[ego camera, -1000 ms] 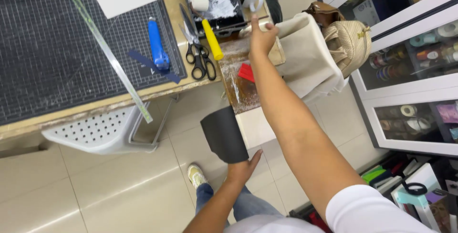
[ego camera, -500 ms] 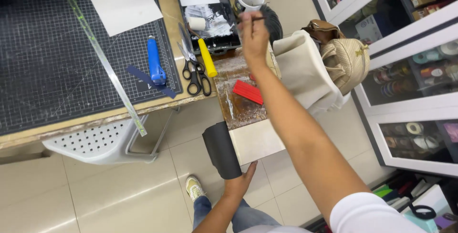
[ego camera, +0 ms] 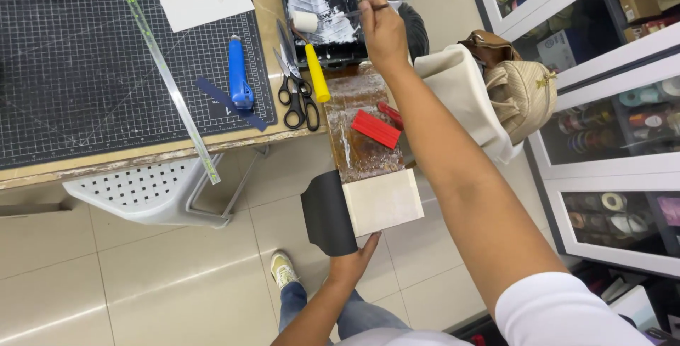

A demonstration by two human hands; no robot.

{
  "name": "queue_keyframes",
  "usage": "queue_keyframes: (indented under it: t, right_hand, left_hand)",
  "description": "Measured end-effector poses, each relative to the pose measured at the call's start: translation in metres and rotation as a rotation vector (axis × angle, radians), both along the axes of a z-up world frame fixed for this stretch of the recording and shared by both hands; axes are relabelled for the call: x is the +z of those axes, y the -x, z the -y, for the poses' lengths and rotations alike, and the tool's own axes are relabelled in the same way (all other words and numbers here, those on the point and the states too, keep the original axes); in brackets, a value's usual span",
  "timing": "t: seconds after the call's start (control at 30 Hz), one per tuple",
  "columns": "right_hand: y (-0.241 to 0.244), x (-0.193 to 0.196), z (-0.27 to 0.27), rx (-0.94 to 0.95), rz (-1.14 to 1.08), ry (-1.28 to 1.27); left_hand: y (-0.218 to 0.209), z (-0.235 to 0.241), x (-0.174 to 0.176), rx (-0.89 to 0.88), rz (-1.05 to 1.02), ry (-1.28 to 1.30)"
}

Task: Applying a white substance to a black box using a roller and smoothing it with a scraper

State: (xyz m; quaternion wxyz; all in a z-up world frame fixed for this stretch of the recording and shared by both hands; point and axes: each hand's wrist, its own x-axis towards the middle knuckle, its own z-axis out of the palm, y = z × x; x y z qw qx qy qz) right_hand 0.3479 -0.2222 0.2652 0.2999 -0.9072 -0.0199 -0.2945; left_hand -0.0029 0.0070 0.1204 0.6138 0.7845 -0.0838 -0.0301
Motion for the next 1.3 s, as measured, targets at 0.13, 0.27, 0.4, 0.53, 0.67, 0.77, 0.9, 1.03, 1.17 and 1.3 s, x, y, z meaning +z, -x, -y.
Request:
queue_keyframes:
  t: [0.13, 0.27, 0.4, 0.53, 0.67, 0.77, 0.9, 1.03, 1.17, 1.3]
  right_hand:
    - [-0.007, -0.003, -0.004, -0.013, -0.082, -0.062]
    - [-0.009, 0.000, -0.007, 0.016, 0.057, -0.002]
    - [-0.009, -0.004, -0.007, 0.057, -0.055, -0.024]
    - [-0.012, -0.007, -0.002, 0.007, -0.012, -0.012]
    - [-0.001, -0.011, 0.002, 0.012, 0.038, 0.013]
    - [-0.001, -0.008, 0.003, 0.012, 0.051, 0.002]
    - [0.008, -0.010, 0.000, 0.018, -0.023, -0.075]
    - [0.006, -0.020, 0.007, -0.053, 0.141, 0.061]
    - [0.025, -0.015, 0.001, -0.076, 0.021, -0.199]
    - [0.126, 0.054, -0.054, -0.020, 0.060, -0.410]
  left_hand:
    - [-0.002, -0.003, 0.012, -0.044, -0.174, 0.018]
    - [-0.004, -0.005, 0.013, -0.050, -0.128, 0.012]
    - [-0.003, -0.009, 0.016, -0.108, -0.187, -0.048]
    - [0.001, -0.007, -0.003, -0.114, -0.159, -0.122]
    - [0.003, -0.012, 0.005, -0.139, -0.216, -0.115]
    - [0.001, -0.010, -0.004, -0.155, -0.231, -0.136]
    - [0.001, -0.013, 0.003, -0.204, -0.323, -0.183]
    - [0.002, -0.018, 0.000, -0.238, -0.354, -0.202]
    - [-0.002, -0.021, 0.009, -0.230, -0.328, -0.148]
    - [-0.009, -0.021, 0.016, -0.211, -0.258, -0.047]
